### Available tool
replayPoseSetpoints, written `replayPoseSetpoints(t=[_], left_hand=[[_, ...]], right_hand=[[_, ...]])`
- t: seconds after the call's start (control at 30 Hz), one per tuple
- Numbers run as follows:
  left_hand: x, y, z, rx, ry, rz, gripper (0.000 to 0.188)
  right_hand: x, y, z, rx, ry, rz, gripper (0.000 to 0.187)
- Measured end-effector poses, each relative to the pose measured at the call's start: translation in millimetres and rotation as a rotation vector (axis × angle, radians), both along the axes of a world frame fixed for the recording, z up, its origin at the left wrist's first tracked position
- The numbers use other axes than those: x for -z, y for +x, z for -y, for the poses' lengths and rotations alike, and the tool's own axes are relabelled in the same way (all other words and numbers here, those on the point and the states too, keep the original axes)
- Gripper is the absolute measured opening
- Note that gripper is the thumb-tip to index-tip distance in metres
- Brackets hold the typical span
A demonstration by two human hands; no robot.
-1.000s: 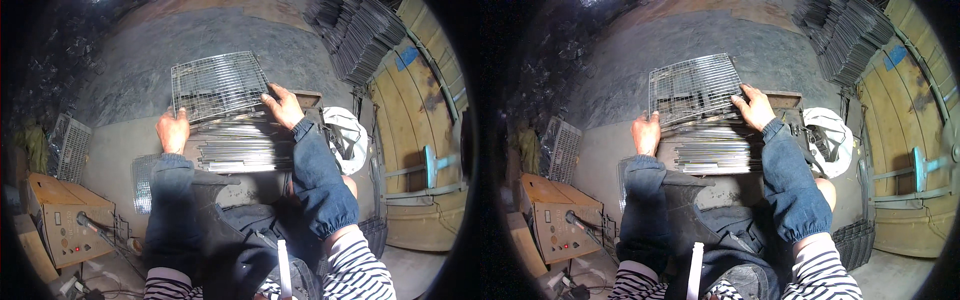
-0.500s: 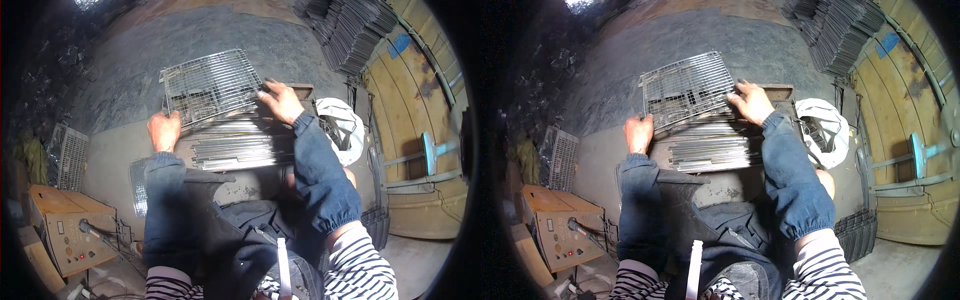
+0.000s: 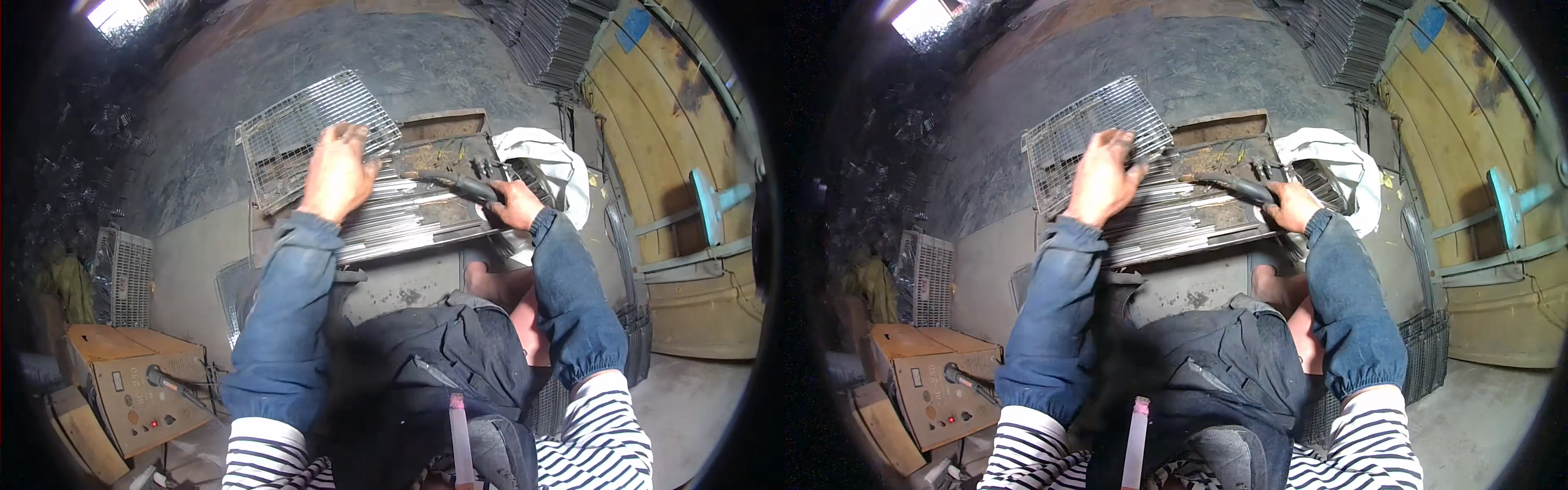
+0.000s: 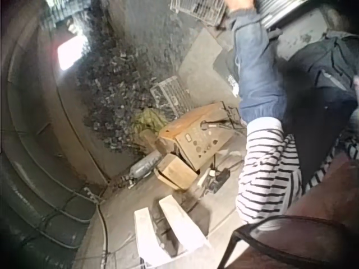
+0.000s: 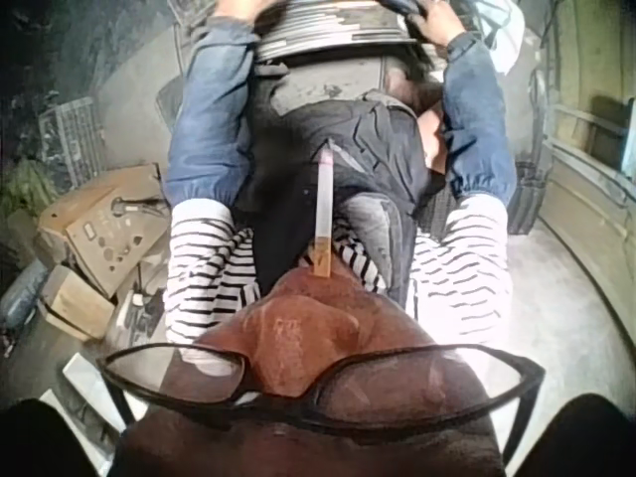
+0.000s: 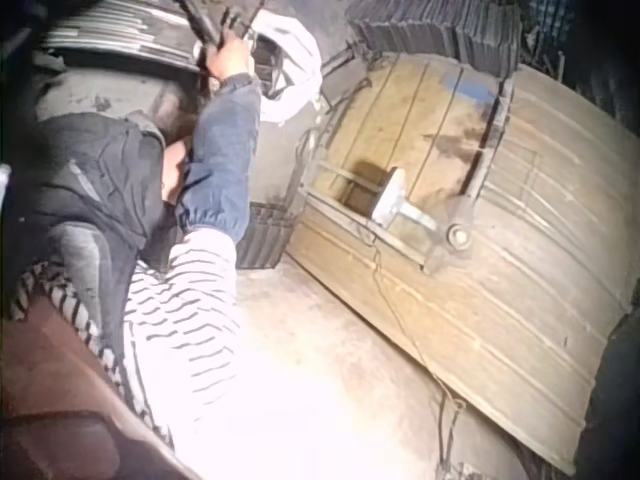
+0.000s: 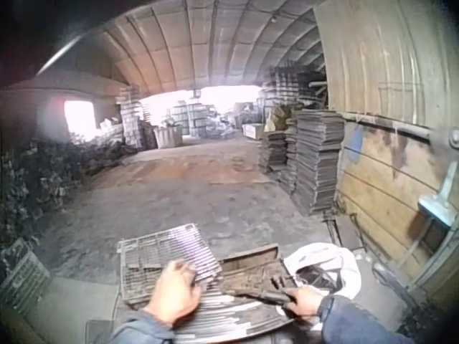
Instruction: Assemble metal grates by welding individual rods onto a wire frame using a welding torch.
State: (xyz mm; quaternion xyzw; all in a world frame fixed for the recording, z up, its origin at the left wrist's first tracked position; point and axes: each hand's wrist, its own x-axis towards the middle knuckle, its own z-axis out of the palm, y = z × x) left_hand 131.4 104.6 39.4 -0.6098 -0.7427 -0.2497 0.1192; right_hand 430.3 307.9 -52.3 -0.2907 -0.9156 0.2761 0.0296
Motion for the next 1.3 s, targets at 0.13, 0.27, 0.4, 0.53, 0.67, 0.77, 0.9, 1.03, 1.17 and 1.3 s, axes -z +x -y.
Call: replayPoseSetpoints(t=[0.13, 0.27, 0.4, 0.53, 0.67, 0.77, 0.9, 1.03, 1.17, 1.3], left_hand=[[54, -7, -3, -0.135, -0.120, -0.092, 0.052], [64, -5, 0, -0.216, -0.073, -0.178, 0.050], [66, -5, -4, -0.223, -0.029, -0.199, 0.045], [69, -4, -6, -0.232, -0.043, -0.209, 0.044], [72, -7, -5, -0.232, -0.038, -0.223, 0.044], [73, -6, -6, -0.237, -0.031, -0.219, 0.044], [73, -6, -6, -0.244, -0.039, -0.208, 0.044], [71, -5, -6, -0.252, -0.056, -0.201, 0.044], [70, -4, -7, -0.250, -0.051, -0.200, 0.044], [69, -4, -6, -0.244, -0.055, -0.195, 0.044]], right_hand=[[-58, 2, 21, 0.068, 0.078, -0.121, 0.041], [-94, 23, 52, 0.061, -0.050, -0.337, 0.067], [-77, 20, 77, -0.028, -0.241, -0.386, 0.061], [-45, 12, 87, 0.014, -0.200, -0.468, 0.061], [-34, -1, 86, 0.110, -0.250, -0.544, 0.060], [-27, -7, 80, 0.118, -0.197, -0.488, 0.061], [-30, -13, 80, 0.131, -0.256, -0.393, 0.061], [-36, -16, 81, 0.131, -0.290, -0.383, 0.061], [-28, -18, 79, 0.131, -0.221, -0.410, 0.062], [-35, -20, 81, 0.135, -0.237, -0.360, 0.062]])
